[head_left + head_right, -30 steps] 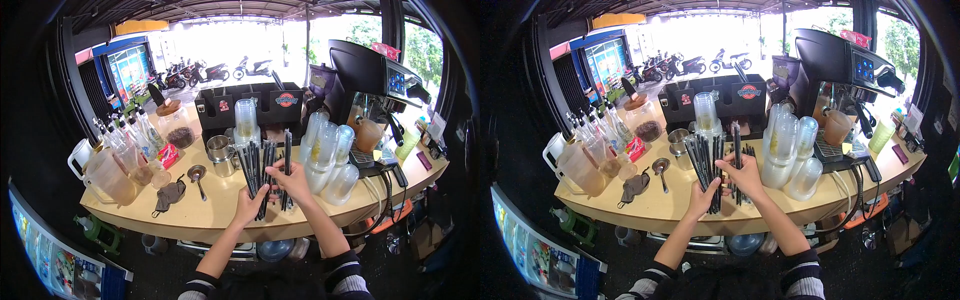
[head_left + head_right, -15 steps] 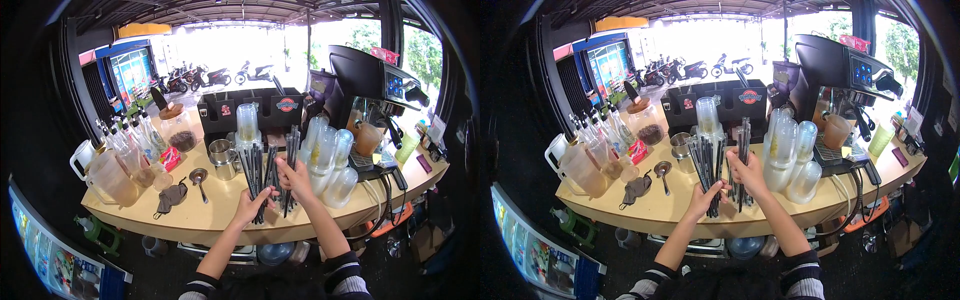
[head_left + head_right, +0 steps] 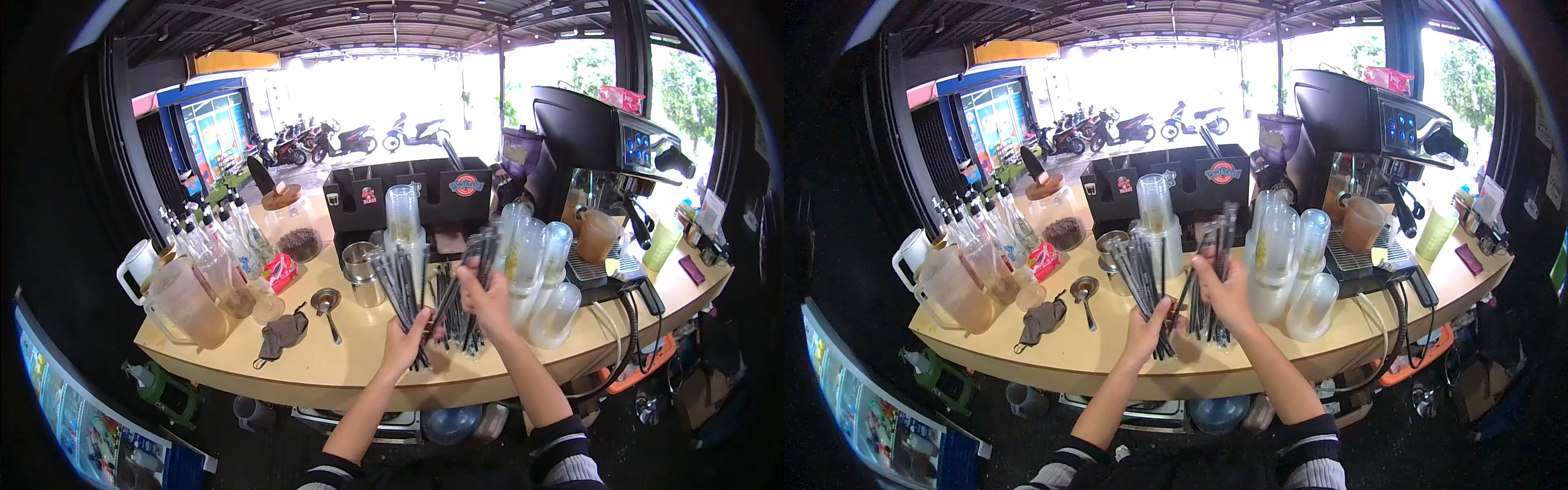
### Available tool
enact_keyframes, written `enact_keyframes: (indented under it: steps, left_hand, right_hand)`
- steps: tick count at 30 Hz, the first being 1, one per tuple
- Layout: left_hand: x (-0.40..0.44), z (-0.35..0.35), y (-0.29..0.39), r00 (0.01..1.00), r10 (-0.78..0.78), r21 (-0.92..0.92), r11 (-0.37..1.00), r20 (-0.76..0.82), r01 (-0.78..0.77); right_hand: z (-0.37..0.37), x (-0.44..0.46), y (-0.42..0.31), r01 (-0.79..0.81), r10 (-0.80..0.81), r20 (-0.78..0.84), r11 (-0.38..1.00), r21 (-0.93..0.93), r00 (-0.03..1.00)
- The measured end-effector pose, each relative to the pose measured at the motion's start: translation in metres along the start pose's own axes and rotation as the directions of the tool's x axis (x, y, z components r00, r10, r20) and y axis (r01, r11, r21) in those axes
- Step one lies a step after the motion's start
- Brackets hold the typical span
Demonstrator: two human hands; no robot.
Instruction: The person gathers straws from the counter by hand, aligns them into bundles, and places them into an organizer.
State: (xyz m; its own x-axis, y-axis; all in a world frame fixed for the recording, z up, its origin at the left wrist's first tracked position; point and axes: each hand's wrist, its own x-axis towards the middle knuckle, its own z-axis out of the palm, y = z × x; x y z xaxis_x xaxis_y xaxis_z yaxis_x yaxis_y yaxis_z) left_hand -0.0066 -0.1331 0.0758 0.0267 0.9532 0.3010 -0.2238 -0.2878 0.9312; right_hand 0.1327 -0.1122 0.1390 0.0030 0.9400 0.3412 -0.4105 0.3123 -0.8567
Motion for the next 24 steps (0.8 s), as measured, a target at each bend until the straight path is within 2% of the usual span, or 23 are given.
enact_keyframes:
  steps: [1, 2, 3, 5, 6, 7, 8, 9, 10, 11, 13, 14, 15, 17, 18, 19, 21, 22, 23, 24]
  left_hand:
    - [0.004, -0.004, -0.006, 0.994, 0.054, 0.061, 0.997, -0.100, -0.048]
    - [0.011, -0.013, -0.018, 0.971, 0.182, 0.192, 0.970, -0.157, -0.151]
    - [0.014, -0.020, -0.016, 0.970, 0.184, 0.189, 0.970, -0.161, -0.153]
    - [0.018, -0.030, -0.010, 0.968, 0.100, 0.254, 0.966, -0.229, -0.039]
    - [0.020, -0.032, -0.008, 0.982, -0.019, 0.096, 0.995, -0.189, 0.038]
    - [0.021, -0.030, -0.007, 0.982, -0.017, 0.095, 0.995, -0.188, 0.035]
    - [0.021, -0.025, 0.002, 0.992, -0.094, -0.087, 0.992, -0.086, 0.086]
    - [0.020, -0.021, 0.011, 0.988, -0.152, -0.260, 0.953, 0.027, 0.154]
    - [0.019, -0.016, 0.019, 0.976, -0.210, -0.288, 0.932, 0.060, 0.218]
    - [0.019, -0.012, 0.024, 0.976, -0.211, -0.290, 0.932, 0.055, 0.217]
    - [0.020, -0.006, 0.031, 0.990, -0.139, -0.188, 0.972, 0.031, 0.143]
    - [0.021, -0.008, 0.033, 0.987, -0.155, -0.216, 0.963, 0.035, 0.159]
    - [0.022, -0.011, 0.031, 0.987, -0.155, -0.218, 0.963, 0.033, 0.158]
    - [0.027, -0.019, 0.026, 0.977, -0.150, -0.280, 0.941, 0.151, 0.188]
    - [0.027, -0.019, 0.026, 0.978, -0.160, -0.269, 0.944, 0.136, 0.192]
    - [0.026, -0.019, 0.024, 0.978, -0.160, -0.269, 0.944, 0.136, 0.192]
    - [0.024, -0.020, 0.017, 0.981, -0.129, -0.212, 0.964, 0.147, 0.159]
    - [0.021, -0.019, 0.014, 0.978, -0.111, -0.211, 0.966, 0.179, 0.148]
    - [0.018, -0.017, 0.013, 0.976, -0.117, -0.209, 0.966, 0.184, 0.155]
    - [0.013, -0.012, 0.016, 0.976, -0.102, -0.128, 0.983, 0.193, 0.128]
  right_hand:
    - [0.001, -0.001, -0.006, 0.001, -0.001, 0.002, 1.000, -0.001, 1.000]
    - [0.000, -0.002, -0.014, 0.156, -0.157, -0.032, 0.988, -0.019, 0.987]
    - [-0.001, -0.003, -0.021, 0.307, -0.309, -0.062, 0.951, -0.041, 0.949]
    - [0.001, -0.007, -0.022, 0.351, -0.353, -0.047, 0.935, -0.052, 0.934]
    - [0.006, -0.008, -0.016, 0.464, -0.463, 0.037, 0.876, -0.130, 0.885]
    - [0.008, -0.011, -0.010, 0.571, -0.556, 0.130, 0.798, -0.195, 0.821]
    - [0.000, -0.015, 0.000, 0.469, -0.412, 0.227, 0.812, -0.347, 0.882]
    - [-0.002, -0.011, 0.010, 0.727, -0.594, 0.420, 0.569, -0.383, 0.686]
    - [-0.001, -0.013, 0.011, 0.754, -0.527, 0.543, 0.521, -0.401, 0.653]
    - [0.000, -0.016, 0.013, 0.781, -0.445, 0.654, 0.471, -0.409, 0.611]
    - [-0.003, -0.027, 0.023, 0.735, -0.233, 0.723, 0.432, -0.522, 0.650]
    - [-0.005, -0.027, 0.036, 0.792, -0.321, 0.742, 0.412, -0.451, 0.589]
    - [-0.004, -0.030, 0.032, 0.792, -0.319, 0.743, 0.413, -0.450, 0.588]
    - [-0.001, -0.039, 0.017, 0.548, -0.043, 0.699, 0.657, -0.518, 0.713]
    - [0.000, -0.040, 0.014, 0.496, -0.087, 0.665, 0.739, -0.456, 0.742]
    - [-0.001, -0.039, 0.015, 0.495, -0.088, 0.664, 0.739, -0.456, 0.742]
    - [-0.004, -0.033, 0.016, 0.173, -0.049, 0.293, 0.893, -0.414, 0.955]
    - [0.000, -0.024, 0.015, 0.275, -0.197, 0.238, 0.891, -0.361, 0.951]
    - [0.001, -0.019, 0.010, 0.271, -0.196, 0.231, 0.892, -0.362, 0.953]
    - [0.003, -0.017, -0.001, 0.057, -0.020, 0.172, 0.976, -0.212, 0.985]
